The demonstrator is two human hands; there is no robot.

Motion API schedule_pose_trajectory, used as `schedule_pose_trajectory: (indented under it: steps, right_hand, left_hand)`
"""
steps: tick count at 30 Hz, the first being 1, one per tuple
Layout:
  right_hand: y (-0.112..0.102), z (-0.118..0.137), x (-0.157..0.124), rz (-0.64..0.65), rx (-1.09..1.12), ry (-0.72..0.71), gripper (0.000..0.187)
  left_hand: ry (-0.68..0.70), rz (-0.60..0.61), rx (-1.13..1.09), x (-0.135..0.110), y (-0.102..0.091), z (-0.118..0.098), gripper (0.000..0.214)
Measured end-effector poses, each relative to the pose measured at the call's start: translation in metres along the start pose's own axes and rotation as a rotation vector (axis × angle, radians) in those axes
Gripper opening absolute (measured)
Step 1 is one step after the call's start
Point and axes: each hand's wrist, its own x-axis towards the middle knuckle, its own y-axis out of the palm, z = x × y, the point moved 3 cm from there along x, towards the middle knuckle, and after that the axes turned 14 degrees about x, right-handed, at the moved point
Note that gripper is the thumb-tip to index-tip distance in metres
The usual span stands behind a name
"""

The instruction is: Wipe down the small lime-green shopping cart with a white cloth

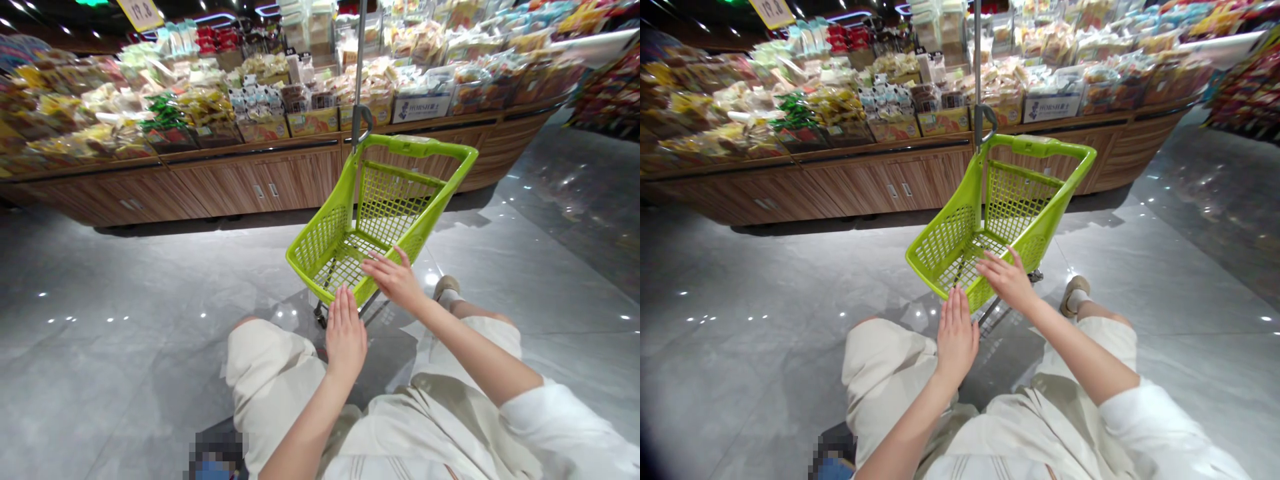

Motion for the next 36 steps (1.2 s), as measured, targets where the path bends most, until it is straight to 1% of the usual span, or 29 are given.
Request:
schedule_pose_trajectory:
  steps: [2,3,4,5,6,10,11,12,13,14,15,16,18,19,20,21,22,23,26,27,28,29,30,32,34,35,36]
  right_hand:
    - [-0.012,-0.033,0.001,-0.08,-0.052,0.106,0.032]
    - [-0.015,-0.043,0.002,-0.118,-0.071,0.157,0.032]
    - [-0.016,-0.046,0.002,-0.146,-0.081,0.195,0.032]
    - [-0.014,-0.041,0.001,-0.157,-0.078,0.211,0.033]
    - [-0.009,-0.03,0.001,-0.153,-0.065,0.208,0.034]
    - [0.017,0.04,-0.002,-0.057,0.057,0.082,0.034]
    - [0.021,0.051,-0.002,-0.033,0.078,0.051,0.033]
    - [0.022,0.056,-0.002,-0.01,0.088,0.025,0.032]
    - [0.02,0.053,-0.002,0.009,0.087,0.009,0.032]
    - [0.016,0.043,-0.001,0.022,0.074,0.004,0.032]
    - [0.009,0.028,0.0,0.021,0.052,0.017,0.032]
    - [0.002,0.009,0.0,0.007,0.025,0.049,0.033]
    - [-0.013,-0.029,0.002,-0.056,-0.031,0.157,0.033]
    - [-0.018,-0.042,0.002,-0.086,-0.054,0.209,0.034]
    - [-0.02,-0.049,0.002,-0.108,-0.068,0.249,0.035]
    - [-0.02,-0.048,0.002,-0.118,-0.074,0.273,0.036]
    - [-0.016,-0.041,0.001,-0.117,-0.072,0.276,0.038]
    - [-0.011,-0.028,0.0,-0.108,-0.062,0.265,0.04]
    - [0.008,0.023,-0.004,-0.045,0.001,0.173,0.046]
    - [0.012,0.036,-0.005,-0.016,0.021,0.135,0.047]
    - [0.013,0.043,-0.006,0.015,0.034,0.097,0.048]
    - [0.012,0.044,-0.006,0.042,0.037,0.067,0.048]
    - [0.009,0.038,-0.006,0.059,0.029,0.049,0.047]
    - [-0.003,0.01,-0.004,0.047,-0.012,0.063,0.043]
    - [-0.015,-0.021,-0.002,-0.015,-0.059,0.135,0.039]
    - [-0.018,-0.031,-0.002,-0.053,-0.074,0.175,0.037]
    - [-0.018,-0.034,-0.001,-0.086,-0.079,0.205,0.035]
  left_hand:
    - [0.004,0.0,-0.003,0.0,-0.002,0.0,0.081]
    - [0.0,-0.002,-0.005,0.0,-0.003,-0.001,0.081]
    - [-0.008,-0.004,-0.009,0.0,-0.003,-0.002,0.081]
    - [-0.019,-0.009,-0.012,0.001,-0.004,-0.004,0.081]
    - [-0.032,-0.013,-0.016,0.001,-0.003,-0.006,0.081]
    - [-0.049,-0.017,-0.028,0.0,0.0,-0.009,0.081]
    - [-0.044,-0.016,-0.028,-0.001,0.001,-0.008,0.082]
    - [-0.037,-0.014,-0.026,-0.001,0.002,-0.007,0.082]
    - [-0.029,-0.013,-0.022,-0.002,0.002,-0.005,0.081]
    - [-0.022,-0.012,-0.017,-0.003,0.002,-0.004,0.08]
    - [-0.015,-0.012,-0.013,-0.003,0.001,-0.002,0.079]
    - [-0.008,-0.013,-0.01,-0.004,0.0,-0.001,0.079]
    - [0.0,-0.013,-0.009,-0.004,-0.002,0.0,0.079]
    - [0.0,-0.013,-0.011,-0.003,-0.003,-0.001,0.079]
    - [-0.003,-0.013,-0.014,-0.003,-0.003,-0.002,0.08]
    - [-0.009,-0.014,-0.018,-0.002,-0.003,-0.004,0.08]
    - [-0.018,-0.017,-0.025,-0.001,-0.004,-0.006,0.08]
    - [-0.029,-0.02,-0.032,-0.001,-0.004,-0.007,0.08]
    - [-0.043,-0.025,-0.045,0.0,-0.004,-0.008,0.081]
    - [-0.039,-0.025,-0.047,-0.001,-0.004,-0.007,0.082]
    - [-0.032,-0.023,-0.046,-0.001,-0.004,-0.006,0.083]
    - [-0.024,-0.021,-0.043,-0.002,-0.005,-0.005,0.083]
    - [-0.017,-0.019,-0.039,-0.002,-0.005,-0.003,0.083]
    - [-0.008,-0.014,-0.032,-0.003,-0.005,-0.001,0.081]
    - [-0.006,-0.014,-0.027,-0.003,-0.005,-0.001,0.079]
    - [-0.009,-0.016,-0.026,-0.003,-0.005,-0.002,0.078]
    - [-0.014,-0.018,-0.025,-0.002,-0.005,-0.003,0.078]
